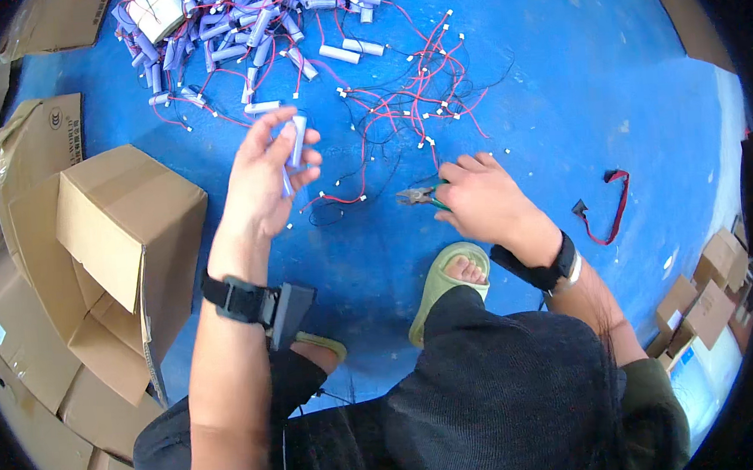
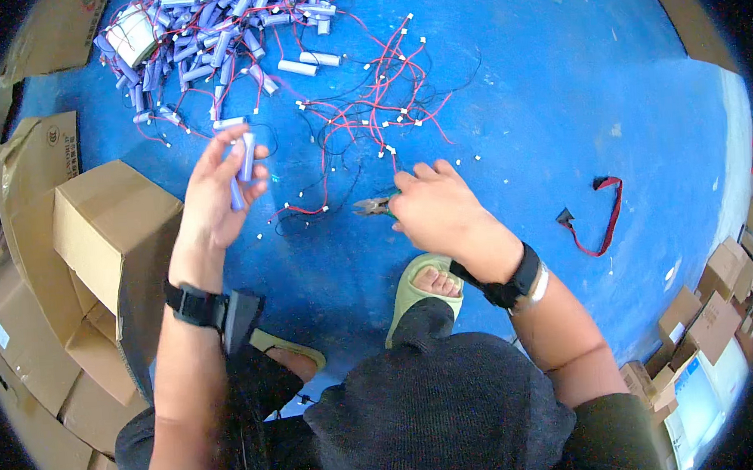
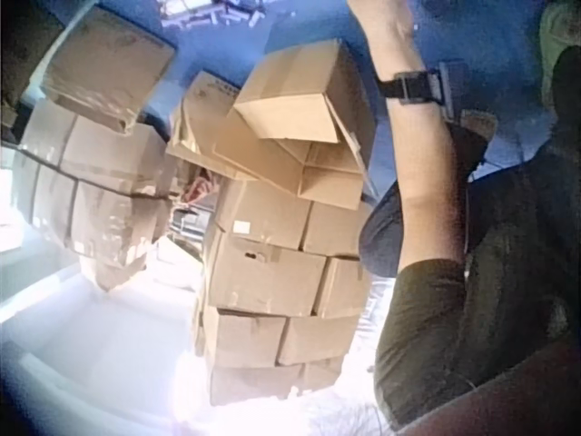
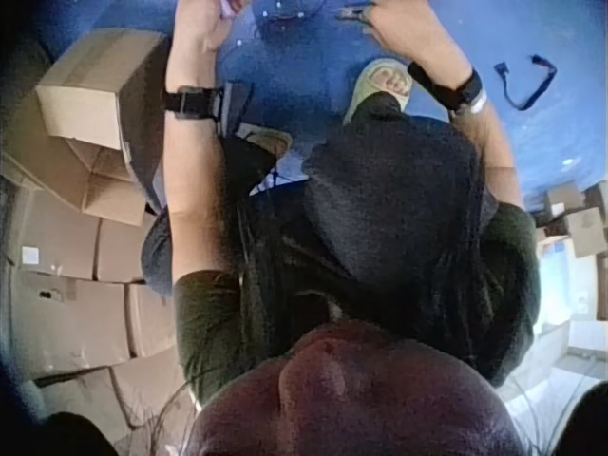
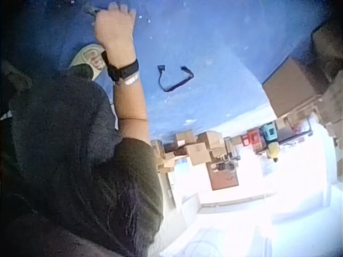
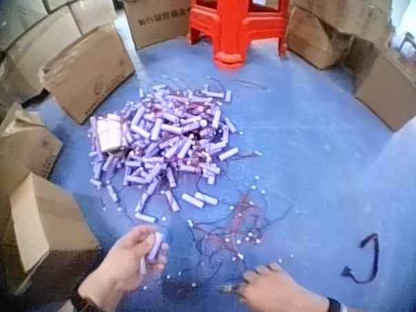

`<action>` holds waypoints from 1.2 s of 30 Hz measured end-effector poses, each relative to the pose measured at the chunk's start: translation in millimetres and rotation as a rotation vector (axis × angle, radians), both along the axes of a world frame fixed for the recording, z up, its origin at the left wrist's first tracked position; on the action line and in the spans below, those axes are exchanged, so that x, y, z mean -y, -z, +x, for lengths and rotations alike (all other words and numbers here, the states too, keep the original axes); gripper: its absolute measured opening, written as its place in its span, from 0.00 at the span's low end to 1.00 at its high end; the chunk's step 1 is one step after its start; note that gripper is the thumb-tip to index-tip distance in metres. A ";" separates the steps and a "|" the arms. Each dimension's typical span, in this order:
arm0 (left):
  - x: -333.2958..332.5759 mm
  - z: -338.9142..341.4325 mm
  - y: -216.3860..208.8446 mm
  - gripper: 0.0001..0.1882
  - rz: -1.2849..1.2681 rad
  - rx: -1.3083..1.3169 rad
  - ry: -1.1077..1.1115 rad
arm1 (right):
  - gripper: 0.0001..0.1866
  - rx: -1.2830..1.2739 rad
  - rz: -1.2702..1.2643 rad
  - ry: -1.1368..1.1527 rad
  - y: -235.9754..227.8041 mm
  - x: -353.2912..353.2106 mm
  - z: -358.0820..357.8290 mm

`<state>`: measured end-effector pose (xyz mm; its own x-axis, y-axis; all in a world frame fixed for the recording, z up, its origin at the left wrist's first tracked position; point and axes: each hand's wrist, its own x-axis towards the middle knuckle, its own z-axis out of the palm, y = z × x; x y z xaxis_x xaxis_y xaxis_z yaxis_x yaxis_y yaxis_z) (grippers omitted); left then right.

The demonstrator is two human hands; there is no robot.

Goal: Sort and process small purple batteries with attached wires using pliers, then stand up and turn on a standing fan.

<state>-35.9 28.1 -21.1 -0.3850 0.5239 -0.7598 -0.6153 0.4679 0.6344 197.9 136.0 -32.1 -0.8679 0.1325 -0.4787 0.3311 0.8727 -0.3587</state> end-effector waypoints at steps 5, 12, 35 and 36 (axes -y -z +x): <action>-25.9 -26.4 13.4 0.15 -0.092 -0.220 -0.003 | 0.10 -0.112 -0.134 0.214 -17.4 -1.2 5.4; -62.0 -43.8 72.3 0.19 -0.380 -1.031 0.506 | 0.10 -0.162 -0.120 0.263 -10.5 -5.2 -3.0; 39.1 58.2 16.1 0.10 -0.178 -0.505 0.340 | 0.14 -0.304 -0.372 0.350 2.9 4.9 -28.3; 39.2 59.0 15.1 0.09 -0.143 -0.497 0.346 | 0.14 -0.304 -0.370 0.349 1.7 4.9 -29.0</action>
